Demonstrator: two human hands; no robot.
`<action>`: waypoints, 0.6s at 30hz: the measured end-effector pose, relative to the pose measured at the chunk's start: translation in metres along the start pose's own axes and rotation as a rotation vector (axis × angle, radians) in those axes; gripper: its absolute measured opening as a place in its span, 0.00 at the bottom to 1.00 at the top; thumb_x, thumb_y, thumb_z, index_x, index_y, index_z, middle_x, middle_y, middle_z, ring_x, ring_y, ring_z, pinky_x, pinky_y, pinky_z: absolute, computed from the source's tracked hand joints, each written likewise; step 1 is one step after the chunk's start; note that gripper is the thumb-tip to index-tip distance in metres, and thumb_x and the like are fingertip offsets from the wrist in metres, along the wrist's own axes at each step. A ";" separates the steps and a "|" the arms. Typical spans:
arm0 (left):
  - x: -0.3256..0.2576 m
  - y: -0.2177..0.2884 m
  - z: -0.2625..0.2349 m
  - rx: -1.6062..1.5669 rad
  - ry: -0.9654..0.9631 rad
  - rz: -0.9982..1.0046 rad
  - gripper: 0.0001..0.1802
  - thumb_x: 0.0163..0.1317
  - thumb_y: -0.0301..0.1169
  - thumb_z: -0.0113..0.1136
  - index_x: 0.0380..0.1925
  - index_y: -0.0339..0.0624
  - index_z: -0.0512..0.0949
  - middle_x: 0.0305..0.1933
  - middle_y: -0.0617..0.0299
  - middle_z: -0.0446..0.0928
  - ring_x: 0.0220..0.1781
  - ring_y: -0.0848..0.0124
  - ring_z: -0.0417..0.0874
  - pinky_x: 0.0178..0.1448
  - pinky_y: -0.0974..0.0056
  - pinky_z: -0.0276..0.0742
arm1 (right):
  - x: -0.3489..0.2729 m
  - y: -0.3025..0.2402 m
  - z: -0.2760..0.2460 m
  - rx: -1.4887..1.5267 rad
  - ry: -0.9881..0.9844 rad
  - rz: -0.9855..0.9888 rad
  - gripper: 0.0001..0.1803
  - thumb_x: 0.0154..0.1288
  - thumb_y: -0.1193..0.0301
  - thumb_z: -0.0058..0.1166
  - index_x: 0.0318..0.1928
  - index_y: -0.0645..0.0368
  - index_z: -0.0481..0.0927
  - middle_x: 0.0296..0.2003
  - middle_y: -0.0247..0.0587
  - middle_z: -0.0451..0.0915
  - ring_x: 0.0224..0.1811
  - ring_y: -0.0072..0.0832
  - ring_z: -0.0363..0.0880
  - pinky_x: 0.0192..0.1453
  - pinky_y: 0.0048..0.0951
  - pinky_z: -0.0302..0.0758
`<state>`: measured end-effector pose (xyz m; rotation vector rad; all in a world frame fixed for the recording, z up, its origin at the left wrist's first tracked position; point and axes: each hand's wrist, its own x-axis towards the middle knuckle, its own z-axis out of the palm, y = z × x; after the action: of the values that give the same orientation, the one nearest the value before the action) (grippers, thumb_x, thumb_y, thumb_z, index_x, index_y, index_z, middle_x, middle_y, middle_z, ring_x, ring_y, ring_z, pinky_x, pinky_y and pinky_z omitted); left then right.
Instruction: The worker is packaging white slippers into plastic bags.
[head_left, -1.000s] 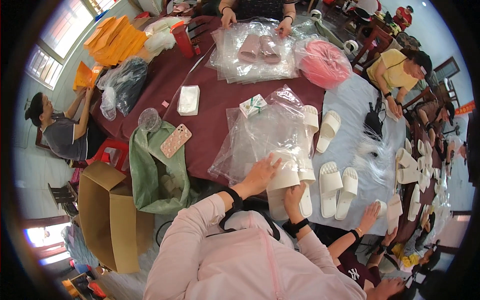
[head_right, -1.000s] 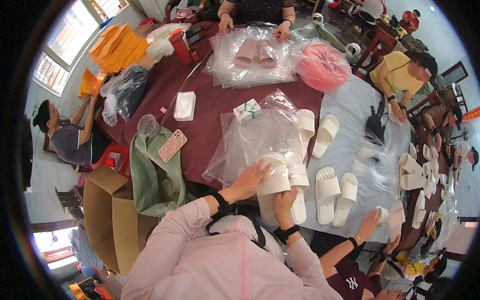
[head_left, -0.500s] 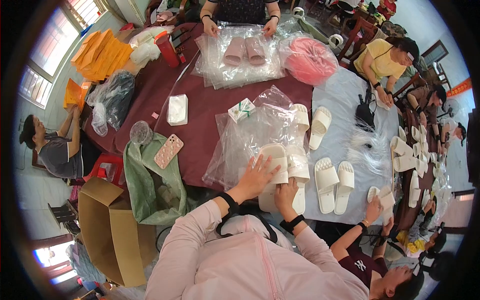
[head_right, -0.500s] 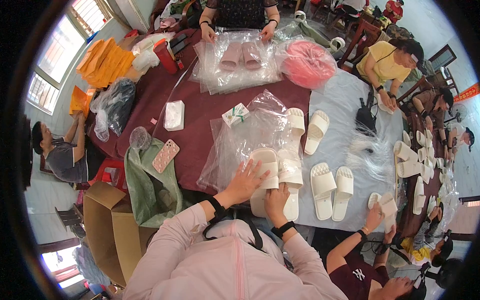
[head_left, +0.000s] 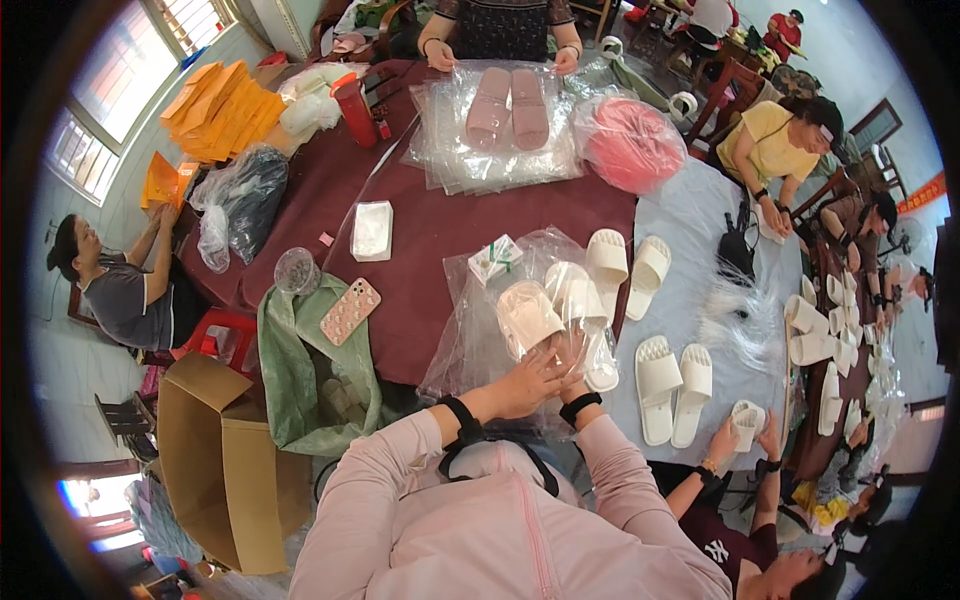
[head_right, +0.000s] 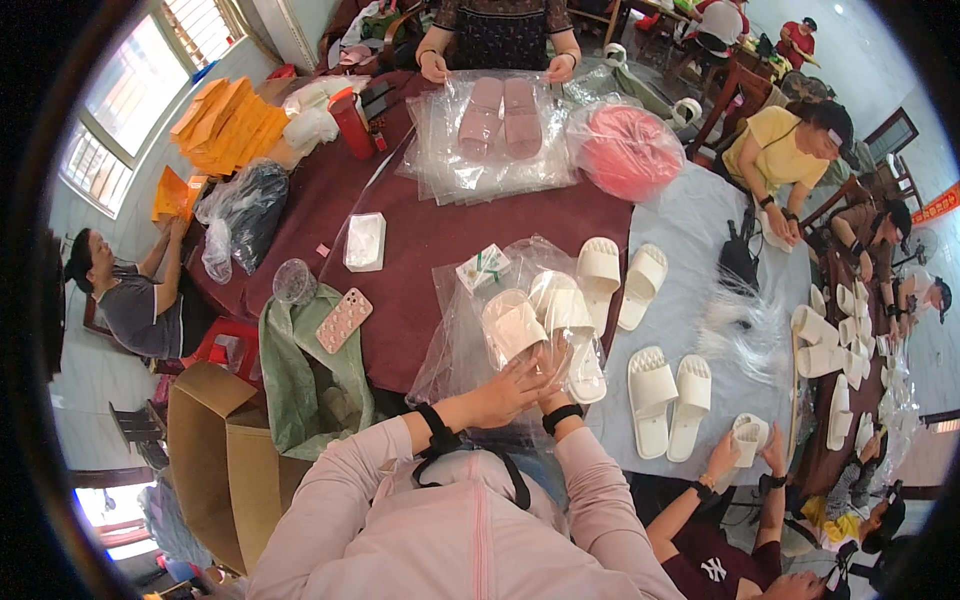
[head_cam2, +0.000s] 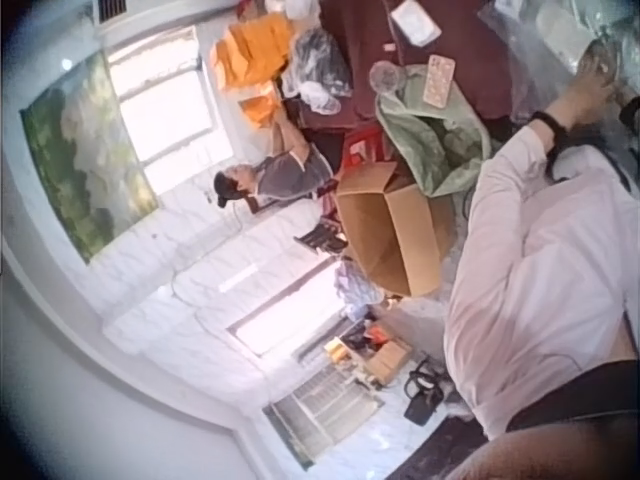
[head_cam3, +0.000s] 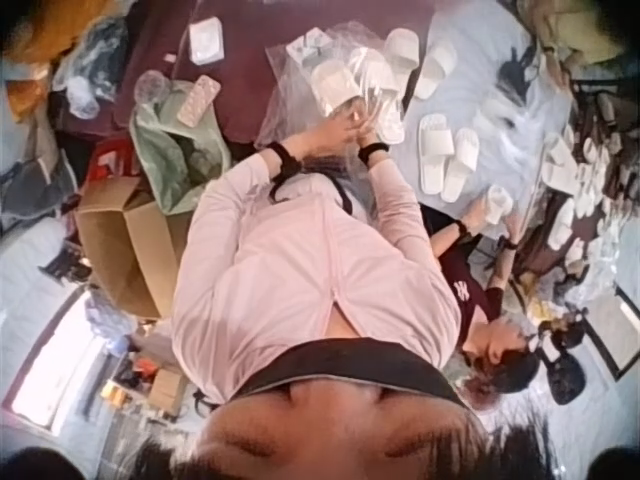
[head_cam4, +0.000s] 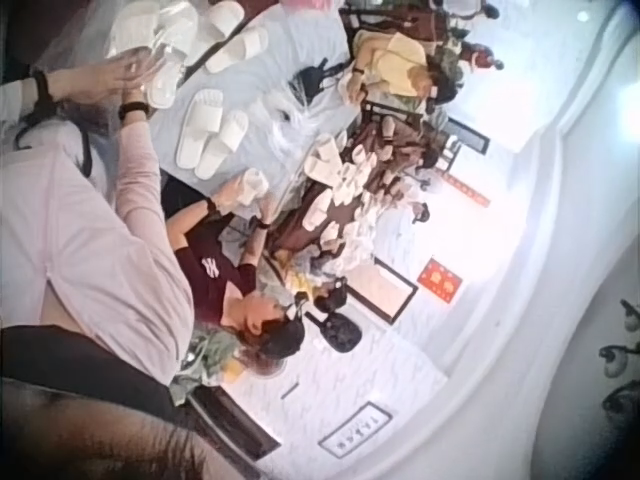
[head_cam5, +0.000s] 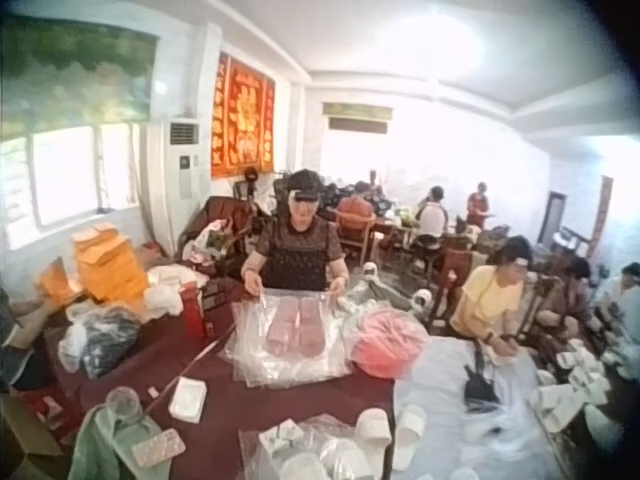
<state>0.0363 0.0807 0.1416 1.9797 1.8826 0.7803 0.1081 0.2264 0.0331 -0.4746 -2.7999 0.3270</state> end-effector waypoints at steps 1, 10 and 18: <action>-0.002 0.002 -0.004 0.081 -0.070 -0.020 0.32 0.64 0.36 0.48 0.68 0.59 0.54 0.72 0.53 0.52 0.72 0.45 0.50 0.71 0.41 0.48 | 0.003 -0.002 0.004 -0.014 -0.092 0.038 0.24 0.61 0.57 0.46 0.54 0.56 0.74 0.59 0.58 0.64 0.67 0.55 0.53 0.65 0.59 0.51; -0.004 -0.091 -0.022 -0.139 0.225 -0.547 0.34 0.59 0.40 0.56 0.63 0.38 0.61 0.70 0.47 0.53 0.71 0.48 0.53 0.72 0.53 0.52 | -0.041 -0.007 -0.046 0.224 -0.322 -0.022 0.47 0.43 0.68 0.61 0.68 0.54 0.58 0.67 0.53 0.54 0.71 0.47 0.50 0.68 0.48 0.54; 0.042 -0.199 -0.039 0.018 0.136 -0.988 0.47 0.49 0.39 0.65 0.67 0.42 0.53 0.61 0.48 0.65 0.60 0.51 0.67 0.60 0.48 0.64 | -0.035 -0.022 -0.085 1.800 -0.092 1.138 0.26 0.71 0.64 0.43 0.64 0.66 0.61 0.63 0.44 0.64 0.66 0.35 0.61 0.68 0.36 0.57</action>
<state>-0.1498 0.1349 0.0688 0.7729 2.5386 0.5743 0.1596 0.2082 0.1100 -1.2538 -0.9283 2.4932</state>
